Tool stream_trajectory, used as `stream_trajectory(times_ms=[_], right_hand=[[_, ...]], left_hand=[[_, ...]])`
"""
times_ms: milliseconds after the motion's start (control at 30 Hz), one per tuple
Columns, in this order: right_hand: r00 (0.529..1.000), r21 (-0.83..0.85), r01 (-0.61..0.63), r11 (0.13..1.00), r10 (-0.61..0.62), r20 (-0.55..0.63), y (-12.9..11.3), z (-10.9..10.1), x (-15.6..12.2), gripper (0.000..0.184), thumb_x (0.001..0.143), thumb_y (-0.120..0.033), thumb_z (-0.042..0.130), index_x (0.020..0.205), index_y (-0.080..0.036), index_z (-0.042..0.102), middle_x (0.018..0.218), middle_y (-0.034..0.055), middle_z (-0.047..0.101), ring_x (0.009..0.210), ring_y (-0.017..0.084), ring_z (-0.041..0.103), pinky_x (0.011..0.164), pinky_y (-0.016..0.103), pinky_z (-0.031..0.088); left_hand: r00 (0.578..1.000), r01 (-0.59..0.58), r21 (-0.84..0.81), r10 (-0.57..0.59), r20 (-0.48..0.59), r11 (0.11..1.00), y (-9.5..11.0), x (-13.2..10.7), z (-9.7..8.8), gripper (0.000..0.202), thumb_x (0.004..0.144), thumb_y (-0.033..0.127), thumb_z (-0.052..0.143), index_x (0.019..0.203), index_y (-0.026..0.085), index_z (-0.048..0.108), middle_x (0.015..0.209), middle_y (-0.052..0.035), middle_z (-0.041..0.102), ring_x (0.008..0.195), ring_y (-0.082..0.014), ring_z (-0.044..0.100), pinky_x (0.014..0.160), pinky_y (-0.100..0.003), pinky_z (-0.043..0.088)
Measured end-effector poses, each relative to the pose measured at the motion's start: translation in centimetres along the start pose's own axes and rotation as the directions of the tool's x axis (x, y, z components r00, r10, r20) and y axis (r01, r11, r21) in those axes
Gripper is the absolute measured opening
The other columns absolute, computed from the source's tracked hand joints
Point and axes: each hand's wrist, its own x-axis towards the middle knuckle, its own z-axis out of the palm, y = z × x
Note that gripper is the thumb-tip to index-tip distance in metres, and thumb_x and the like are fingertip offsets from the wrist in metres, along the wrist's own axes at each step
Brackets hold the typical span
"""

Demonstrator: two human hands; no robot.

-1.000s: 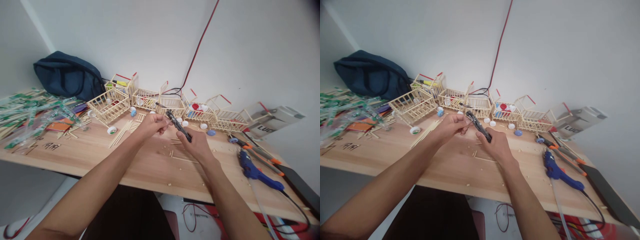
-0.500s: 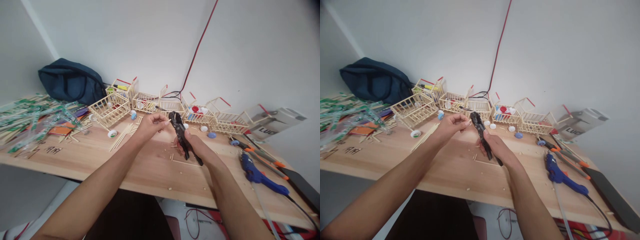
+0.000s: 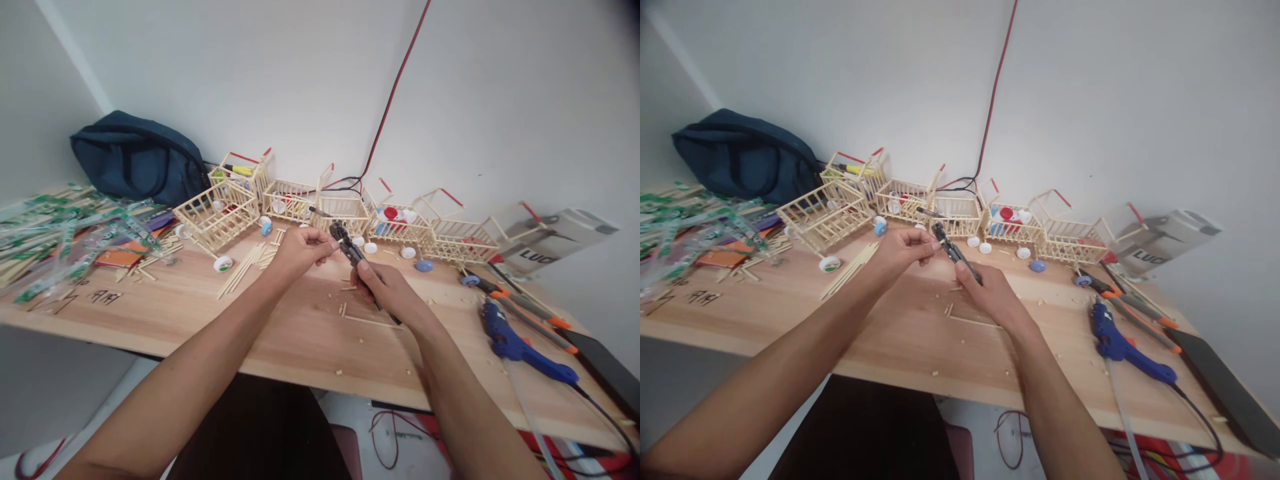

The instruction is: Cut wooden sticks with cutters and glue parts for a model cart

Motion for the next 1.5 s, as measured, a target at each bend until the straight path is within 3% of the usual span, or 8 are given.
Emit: stream_trajectory(times_ms=[467,667,733,833,1000,1233,1367,1500], right_hand=[[0.989,-0.191,-0.006,0.982,-0.023,-0.149,-0.8,0.6,-0.3,0.063,0.087,-0.07,0.029,0.054,-0.019,0.042,0.051,-0.002,0.039,0.051,0.011,0.037,0.05,0.026,0.022],[0.968,0.222,-0.102,0.97,0.148,-0.203,0.5,0.0,0.3,0.067,0.084,-0.077,0.027,0.064,-0.019,0.054,0.045,-0.0026,0.043,0.041,0.012,0.041,0.043,0.025,0.03],[0.959,0.431,-0.094,0.897,0.198,-0.204,1.1,-0.7,0.8,0.068,0.078,-0.082,0.027,0.068,-0.02,0.054,0.047,-0.0031,0.043,0.04,0.011,0.04,0.041,0.025,0.032],[0.967,0.626,-0.066,0.777,0.204,-0.151,1.3,-1.7,1.2,0.071,0.072,-0.087,0.026,0.068,-0.021,0.052,0.049,-0.003,0.042,0.041,0.012,0.041,0.042,0.026,0.036],[0.984,0.704,-0.078,0.706,0.168,-0.06,0.9,-2.2,1.0,0.072,0.074,-0.086,0.024,0.075,-0.021,0.056,0.053,-0.0011,0.046,0.046,0.014,0.046,0.049,0.029,0.043],[0.985,0.812,-0.174,0.557,0.083,0.154,0.9,-1.4,0.8,0.08,0.08,-0.081,0.019,0.092,-0.016,0.065,0.067,0.0089,0.065,0.057,0.02,0.06,0.053,0.031,0.048],[0.97,0.797,-0.229,0.559,0.057,0.238,0.8,-0.9,0.9,0.085,0.078,-0.083,0.018,0.094,-0.015,0.065,0.069,0.0108,0.067,0.062,0.021,0.063,0.055,0.032,0.049],[0.973,0.766,-0.206,0.608,0.048,0.224,0.5,-0.2,0.9,0.085,0.076,-0.085,0.021,0.095,-0.014,0.065,0.071,0.0108,0.067,0.064,0.021,0.064,0.058,0.032,0.05]], left_hand=[[0.998,0.057,-0.014,-0.057,-0.026,0.998,-0.2,-0.2,0.3,0.016,0.07,0.025,0.068,0.063,0.011,0.062,0.047,0.0025,0.051,0.045,-0.0059,0.043,0.048,-0.019,0.034],[0.999,-0.045,0.166,0.049,-0.023,0.985,0.0,0.3,-1.0,0.014,0.075,0.027,0.061,0.073,0.013,0.063,0.059,0.0003,0.055,0.053,-0.0094,0.048,0.055,-0.022,0.037],[0.989,-0.09,0.444,0.134,-0.068,0.891,-0.2,0.4,-2.1,0.009,0.074,0.022,0.058,0.07,0.015,0.064,0.062,-0.0013,0.058,0.058,-0.0121,0.049,0.057,-0.024,0.036],[0.98,-0.039,0.808,0.182,-0.085,0.588,-0.9,0.5,-3.7,0.011,0.069,0.013,0.057,0.059,0.017,0.061,0.06,-0.0045,0.058,0.062,-0.0165,0.051,0.058,-0.026,0.032],[0.995,0.06,0.938,0.06,-0.085,0.34,-2.2,0.4,-4.8,0.013,0.064,0.01,0.055,0.053,0.017,0.059,0.053,-0.0066,0.053,0.061,-0.019,0.052,0.055,-0.026,0.03],[0.969,-0.135,0.756,0.246,-0.035,0.64,-1.6,0.7,-3.1,0.009,0.074,0.021,0.061,0.073,0.017,0.069,0.077,-0.0072,0.068,0.077,-0.0201,0.058,0.072,-0.03,0.039],[0.991,-0.113,0.43,0.134,-0.02,0.896,-1.4,0.9,-1.2,0.026,0.074,0.034,0.066,0.091,0.014,0.07,0.083,-0.0065,0.07,0.076,-0.0169,0.061,0.071,-0.028,0.044],[0.997,-0.069,0.128,0.071,-0.005,0.989,-1.0,0.5,0.5,0.035,0.066,0.036,0.074,0.091,0.012,0.067,0.086,-0.0068,0.07,0.078,-0.015,0.062,0.074,-0.027,0.047]])
